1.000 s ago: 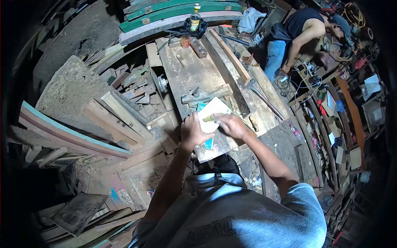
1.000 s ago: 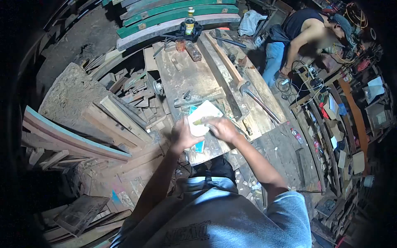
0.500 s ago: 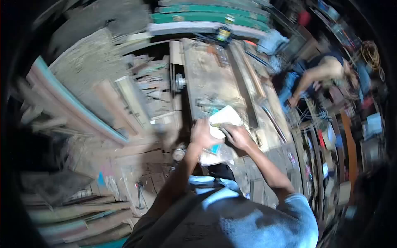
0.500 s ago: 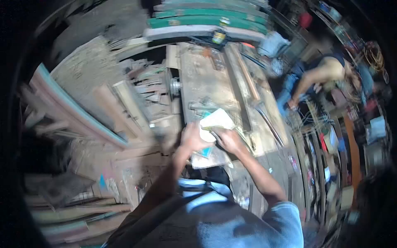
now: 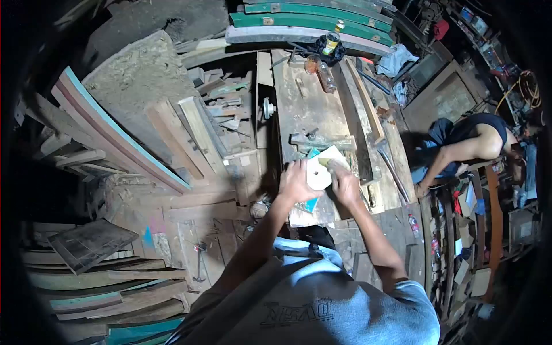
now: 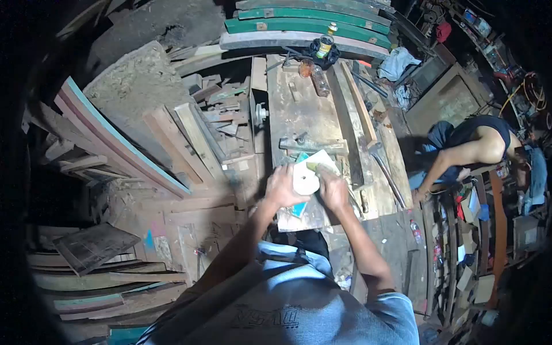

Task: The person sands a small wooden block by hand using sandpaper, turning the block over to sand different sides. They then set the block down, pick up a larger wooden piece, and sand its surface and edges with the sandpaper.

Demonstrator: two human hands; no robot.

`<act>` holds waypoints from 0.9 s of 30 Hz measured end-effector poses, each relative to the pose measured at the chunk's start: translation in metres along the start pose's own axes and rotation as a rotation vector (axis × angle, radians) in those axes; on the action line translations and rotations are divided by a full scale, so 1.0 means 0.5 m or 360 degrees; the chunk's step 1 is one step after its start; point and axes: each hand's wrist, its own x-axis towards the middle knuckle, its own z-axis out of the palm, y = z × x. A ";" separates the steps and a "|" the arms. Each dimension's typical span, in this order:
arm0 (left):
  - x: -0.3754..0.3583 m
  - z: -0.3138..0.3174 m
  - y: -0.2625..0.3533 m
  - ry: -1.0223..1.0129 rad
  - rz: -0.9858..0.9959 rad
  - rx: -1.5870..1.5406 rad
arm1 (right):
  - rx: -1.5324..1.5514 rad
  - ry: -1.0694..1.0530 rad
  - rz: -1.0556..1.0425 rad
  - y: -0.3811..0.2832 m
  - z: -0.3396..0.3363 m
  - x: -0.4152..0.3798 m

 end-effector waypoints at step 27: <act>0.001 -0.008 0.033 -0.0026 -0.0130 0.0245 | 0.0102 -0.0212 -0.0071 -0.034 -0.023 -0.033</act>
